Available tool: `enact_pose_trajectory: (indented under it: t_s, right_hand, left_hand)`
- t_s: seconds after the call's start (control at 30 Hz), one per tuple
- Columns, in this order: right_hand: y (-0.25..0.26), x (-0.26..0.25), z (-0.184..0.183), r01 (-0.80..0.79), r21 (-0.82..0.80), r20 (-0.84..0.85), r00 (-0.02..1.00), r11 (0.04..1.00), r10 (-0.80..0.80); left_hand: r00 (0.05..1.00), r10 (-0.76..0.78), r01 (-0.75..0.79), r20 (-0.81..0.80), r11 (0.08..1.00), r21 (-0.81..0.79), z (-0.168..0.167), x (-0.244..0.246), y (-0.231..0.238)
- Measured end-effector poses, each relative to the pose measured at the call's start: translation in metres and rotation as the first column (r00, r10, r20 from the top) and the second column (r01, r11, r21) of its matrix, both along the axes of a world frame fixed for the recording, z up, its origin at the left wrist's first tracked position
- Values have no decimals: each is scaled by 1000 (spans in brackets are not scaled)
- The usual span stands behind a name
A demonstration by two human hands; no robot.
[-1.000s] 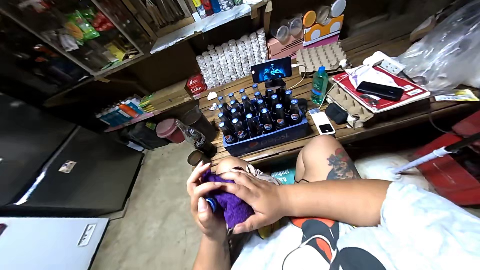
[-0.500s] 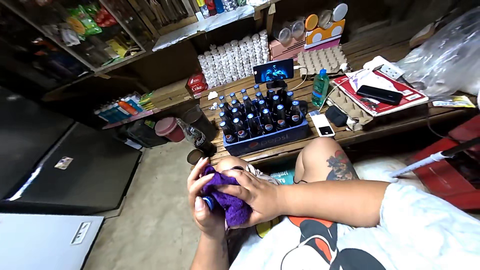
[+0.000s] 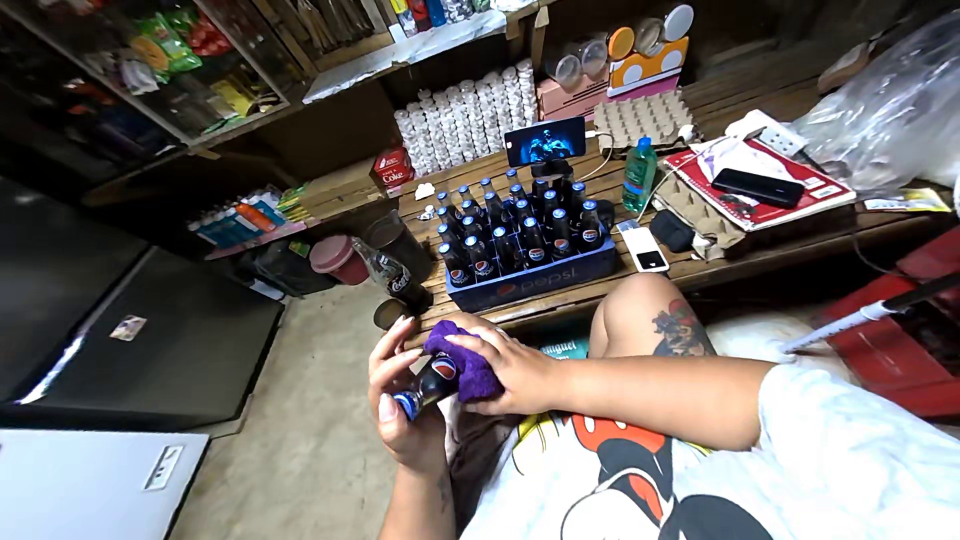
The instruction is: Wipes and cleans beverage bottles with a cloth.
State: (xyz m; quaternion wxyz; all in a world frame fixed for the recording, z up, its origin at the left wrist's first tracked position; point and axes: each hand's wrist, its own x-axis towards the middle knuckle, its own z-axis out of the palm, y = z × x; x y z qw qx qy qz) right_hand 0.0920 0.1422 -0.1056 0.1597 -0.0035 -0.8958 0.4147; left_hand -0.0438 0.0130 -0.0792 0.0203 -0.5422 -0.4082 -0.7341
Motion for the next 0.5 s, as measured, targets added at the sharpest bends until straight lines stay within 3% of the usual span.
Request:
enact_pose_trajectory:
  t_s: [0.27, 0.5]
  right_hand:
    - [12, -5, 1, 77, -131, 270, 962, 988, -40]
    - [5, -2, 3, 85, -187, 266, 963, 979, -33]
  left_hand:
    - [999, 11, -12, -38, 1000, -21, 2, 1, 2]
    - [997, 47, -51, -63, 997, -66, 3, 5, 1]
